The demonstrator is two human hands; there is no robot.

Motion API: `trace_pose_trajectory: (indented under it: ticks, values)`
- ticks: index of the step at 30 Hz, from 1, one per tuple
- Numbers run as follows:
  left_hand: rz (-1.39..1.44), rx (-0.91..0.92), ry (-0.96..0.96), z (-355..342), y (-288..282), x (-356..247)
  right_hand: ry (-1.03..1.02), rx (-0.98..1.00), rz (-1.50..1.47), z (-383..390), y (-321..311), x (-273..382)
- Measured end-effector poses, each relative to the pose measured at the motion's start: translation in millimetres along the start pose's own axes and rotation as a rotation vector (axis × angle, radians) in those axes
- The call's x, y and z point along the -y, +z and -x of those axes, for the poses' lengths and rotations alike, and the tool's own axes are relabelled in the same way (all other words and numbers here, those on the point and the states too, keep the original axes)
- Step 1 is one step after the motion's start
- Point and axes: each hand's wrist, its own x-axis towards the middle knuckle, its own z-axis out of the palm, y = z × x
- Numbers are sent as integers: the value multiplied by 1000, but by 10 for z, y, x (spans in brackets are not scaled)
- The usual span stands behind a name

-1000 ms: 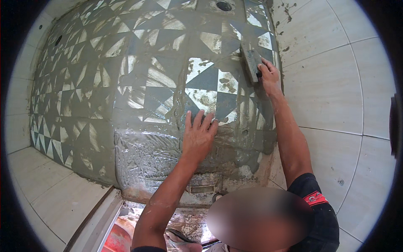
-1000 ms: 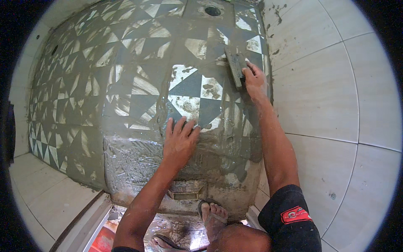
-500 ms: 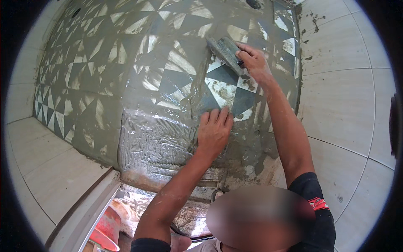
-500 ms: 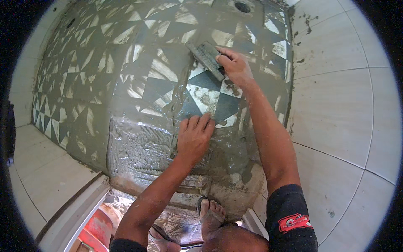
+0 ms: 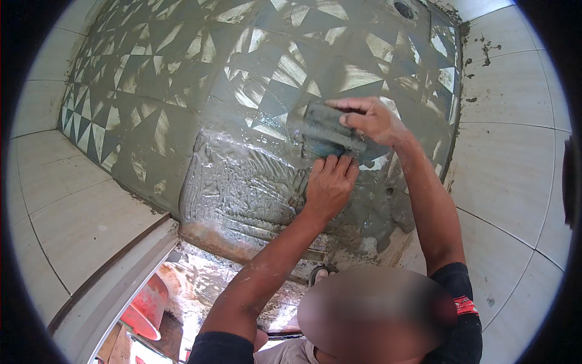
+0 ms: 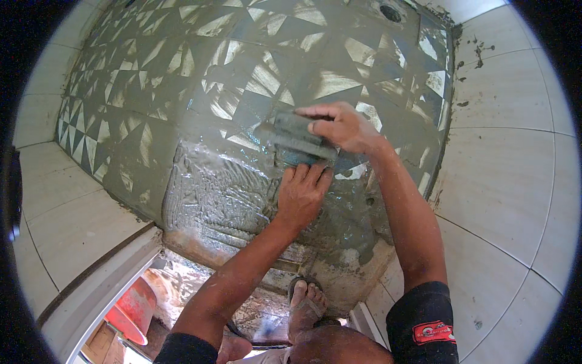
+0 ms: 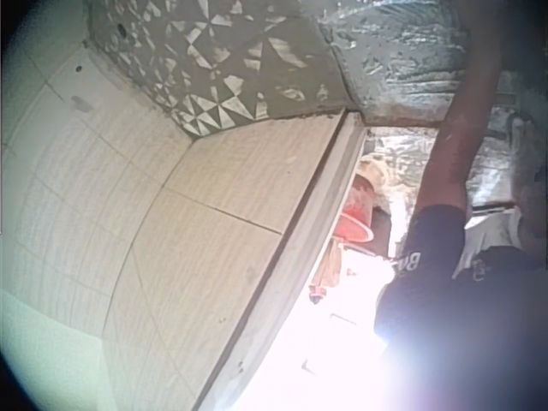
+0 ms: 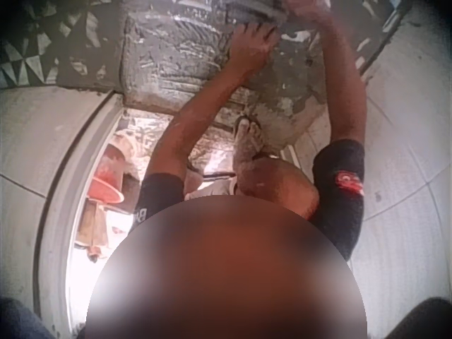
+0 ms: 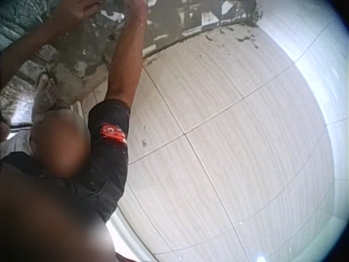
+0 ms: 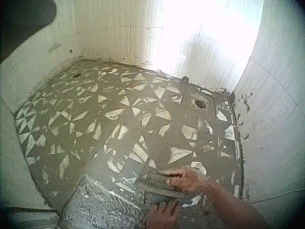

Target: Apply and spread grout or mortar onto a tiled floor using a trowel.

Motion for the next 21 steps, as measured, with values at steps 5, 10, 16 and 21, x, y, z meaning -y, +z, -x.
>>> trace_pose_trajectory:
  ticks: [5, 10, 16, 21]
  values:
    - [126, 25, -115, 25, -186, -213, 26, -272, -62, 77, -304, 71]
    - [692, 85, -697, 184, -360, -437, 35, -582, -152, -172, -816, -93]
    - [849, 141, -708, 352, -493, -326, 89, -455, -86, -145, -478, -90]
    - [946, 159, -754, 677, -912, -281, 44, -277, 33, 205, 186, 50]
